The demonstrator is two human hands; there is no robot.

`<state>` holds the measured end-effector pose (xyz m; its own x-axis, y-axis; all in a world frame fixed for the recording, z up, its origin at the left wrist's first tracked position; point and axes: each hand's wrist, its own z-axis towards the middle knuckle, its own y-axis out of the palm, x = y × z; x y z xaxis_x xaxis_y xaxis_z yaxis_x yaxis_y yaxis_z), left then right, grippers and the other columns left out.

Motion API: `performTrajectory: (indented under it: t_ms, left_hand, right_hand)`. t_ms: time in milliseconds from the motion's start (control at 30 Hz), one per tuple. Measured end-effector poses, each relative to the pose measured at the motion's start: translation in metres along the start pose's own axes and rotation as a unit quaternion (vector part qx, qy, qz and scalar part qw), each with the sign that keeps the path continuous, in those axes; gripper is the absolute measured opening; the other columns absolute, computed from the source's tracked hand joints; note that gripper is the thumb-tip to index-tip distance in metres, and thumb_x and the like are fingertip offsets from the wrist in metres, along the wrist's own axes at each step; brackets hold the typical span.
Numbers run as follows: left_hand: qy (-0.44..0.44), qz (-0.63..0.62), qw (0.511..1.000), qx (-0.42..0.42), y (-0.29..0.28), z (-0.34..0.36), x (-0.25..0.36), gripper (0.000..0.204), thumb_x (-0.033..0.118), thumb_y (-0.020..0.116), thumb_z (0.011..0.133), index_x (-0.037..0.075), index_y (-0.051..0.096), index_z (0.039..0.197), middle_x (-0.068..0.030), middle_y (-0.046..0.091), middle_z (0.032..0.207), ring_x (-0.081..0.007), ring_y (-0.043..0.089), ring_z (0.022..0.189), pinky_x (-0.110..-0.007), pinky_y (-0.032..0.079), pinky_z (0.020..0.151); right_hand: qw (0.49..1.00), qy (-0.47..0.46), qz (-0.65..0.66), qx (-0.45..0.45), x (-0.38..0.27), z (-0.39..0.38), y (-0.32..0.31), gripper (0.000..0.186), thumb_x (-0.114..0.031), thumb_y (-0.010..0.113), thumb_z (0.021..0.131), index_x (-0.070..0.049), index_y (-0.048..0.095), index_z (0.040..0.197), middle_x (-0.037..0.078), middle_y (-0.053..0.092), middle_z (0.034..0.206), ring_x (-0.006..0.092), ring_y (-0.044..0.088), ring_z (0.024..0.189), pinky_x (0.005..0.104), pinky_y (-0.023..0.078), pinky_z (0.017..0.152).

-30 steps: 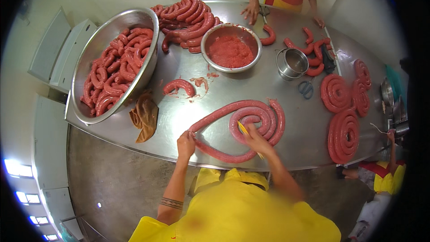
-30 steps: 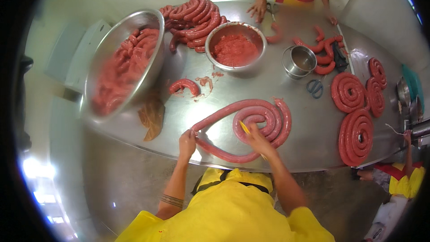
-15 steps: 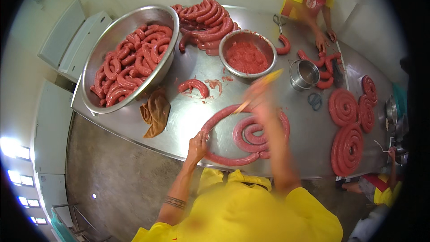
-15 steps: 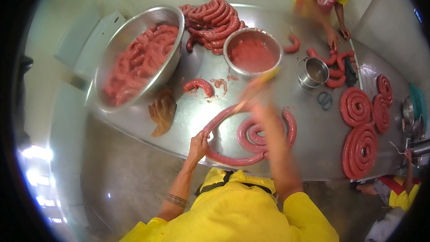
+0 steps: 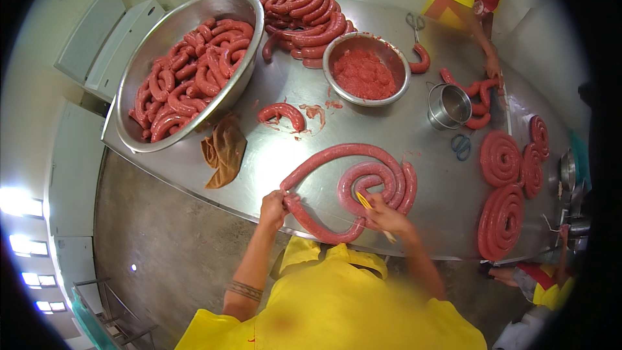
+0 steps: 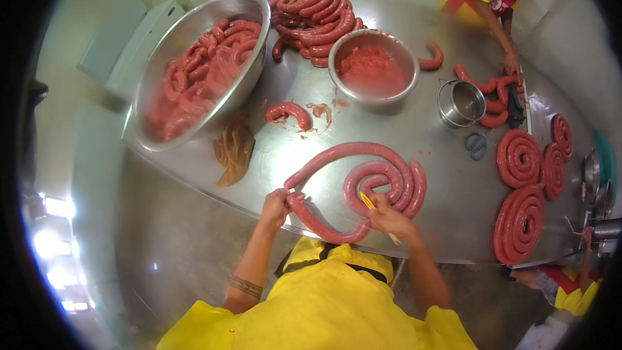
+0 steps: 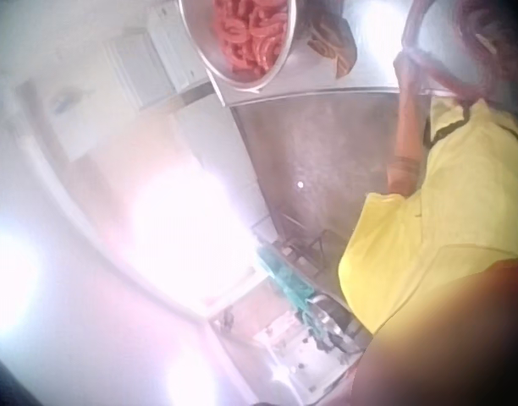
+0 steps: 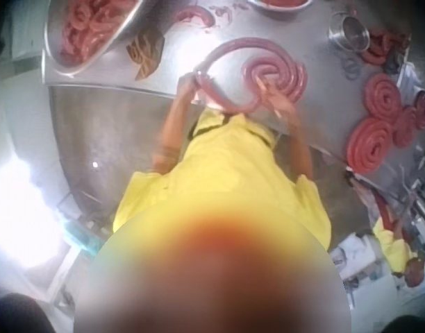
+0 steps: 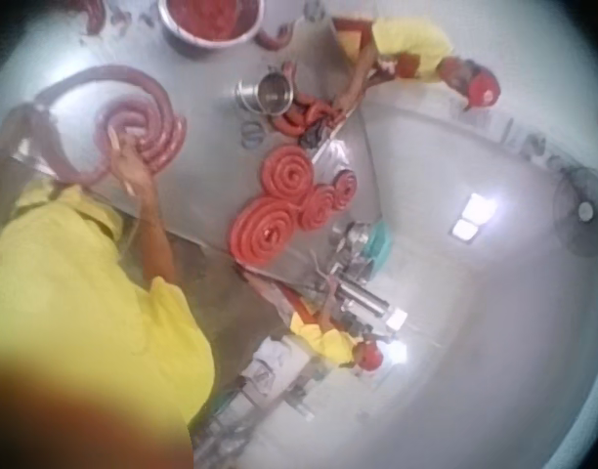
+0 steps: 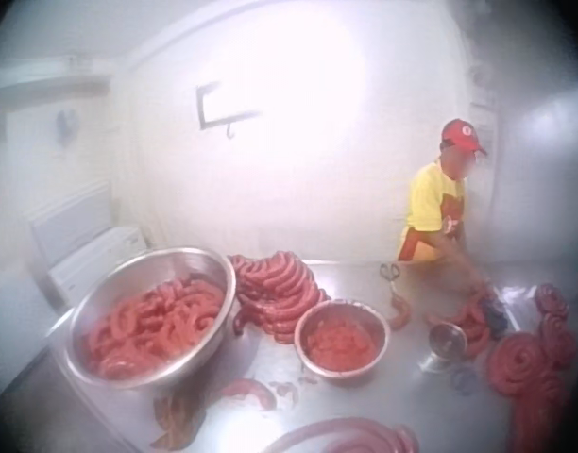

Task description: The person coils long sausage links into spiral shapes on a stainless steel table, then uses a yellow pin to prick air bubbles and scissors to cut the links into shorter segments. The person transfers finished coils into a large metal bowl and continues the process with additional sausage links.

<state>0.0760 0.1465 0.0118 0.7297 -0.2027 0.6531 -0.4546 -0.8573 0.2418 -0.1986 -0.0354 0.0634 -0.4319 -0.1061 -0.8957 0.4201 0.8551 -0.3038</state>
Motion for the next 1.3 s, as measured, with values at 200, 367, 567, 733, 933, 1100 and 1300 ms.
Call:
performTrajectory:
  t_ms: [200,367,567,733,933,1100,1300]
  left_hand:
    - [0.560,0.582,0.580,0.105,-0.015,-0.034,0.009,0.013,0.003,0.060,0.091,-0.001,0.065,0.103,-0.0305,0.043,0.142,-0.0473,0.050,0.119,-0.052,0.044,0.094]
    - [0.332,0.349,0.876,0.028,-0.021,-0.023,0.008,0.015,0.011,0.054,0.099,0.002,0.065,0.104,-0.0179,0.066,0.094,-0.0322,0.063,0.089,-0.040,0.049,0.079]
    - [0.373,0.592,0.714,0.014,-0.021,-0.006,-0.027,0.011,0.006,0.049,0.097,0.000,0.059,0.096,-0.0195,0.066,0.074,-0.0390,0.064,0.061,-0.050,0.053,0.058]
    - [-0.035,0.019,0.997,-0.061,-0.033,0.009,-0.010,0.016,0.016,0.052,0.100,0.001,0.058,0.100,-0.0125,0.064,0.064,-0.0274,0.069,0.064,-0.043,0.057,0.060]
    - [0.303,0.467,0.826,0.085,-0.016,-0.032,0.021,0.016,0.010,0.051,0.102,-0.001,0.062,0.101,-0.0228,0.060,0.118,-0.0375,0.062,0.112,-0.050,0.050,0.098]
    - [0.516,0.525,0.662,0.143,-0.013,-0.048,0.032,0.008,0.004,0.056,0.098,-0.001,0.062,0.100,-0.0234,0.057,0.123,-0.0389,0.054,0.108,-0.047,0.045,0.089]
    - [0.271,0.323,0.897,-0.131,-0.029,-0.024,0.018,0.023,0.018,0.048,0.106,0.001,0.060,0.096,-0.0145,0.066,0.078,-0.0316,0.062,0.068,-0.039,0.048,0.065]
  right_hand:
    - [0.942,-0.197,-0.165,-0.216,-0.064,0.144,0.091,0.023,-0.009,0.055,0.095,-0.006,0.052,0.117,0.023,0.062,0.100,0.0334,0.062,0.098,0.0437,0.048,0.086]
    - [0.946,-0.300,-0.034,-0.116,-0.104,0.136,0.106,0.019,-0.013,0.058,0.095,-0.001,0.055,0.109,0.018,0.063,0.106,0.0325,0.063,0.094,0.0418,0.048,0.077]
    - [0.721,-0.215,0.590,0.294,-0.121,0.080,-0.066,0.021,-0.033,0.056,0.104,-0.014,0.057,0.094,-0.004,0.050,0.073,0.0081,0.048,0.064,0.0266,0.041,0.060]
    - [0.945,0.090,0.315,0.009,-0.007,0.004,-0.090,0.020,-0.029,0.049,0.108,-0.011,0.056,0.114,-0.004,0.057,0.081,0.0060,0.055,0.070,0.0224,0.045,0.059]
    - [0.979,-0.179,-0.027,0.096,-0.010,0.093,0.068,0.030,-0.013,0.051,0.102,-0.005,0.052,0.130,0.013,0.065,0.099,0.0296,0.065,0.099,0.0355,0.049,0.093]
    - [0.943,-0.198,-0.073,-0.257,-0.093,0.162,0.101,0.023,-0.007,0.055,0.096,-0.001,0.052,0.118,0.021,0.065,0.104,0.0339,0.064,0.097,0.0412,0.048,0.085]
    - [0.942,-0.334,-0.027,-0.033,-0.155,0.121,0.061,0.019,-0.018,0.056,0.102,-0.004,0.054,0.116,0.010,0.062,0.101,0.0184,0.061,0.080,0.0355,0.049,0.075]
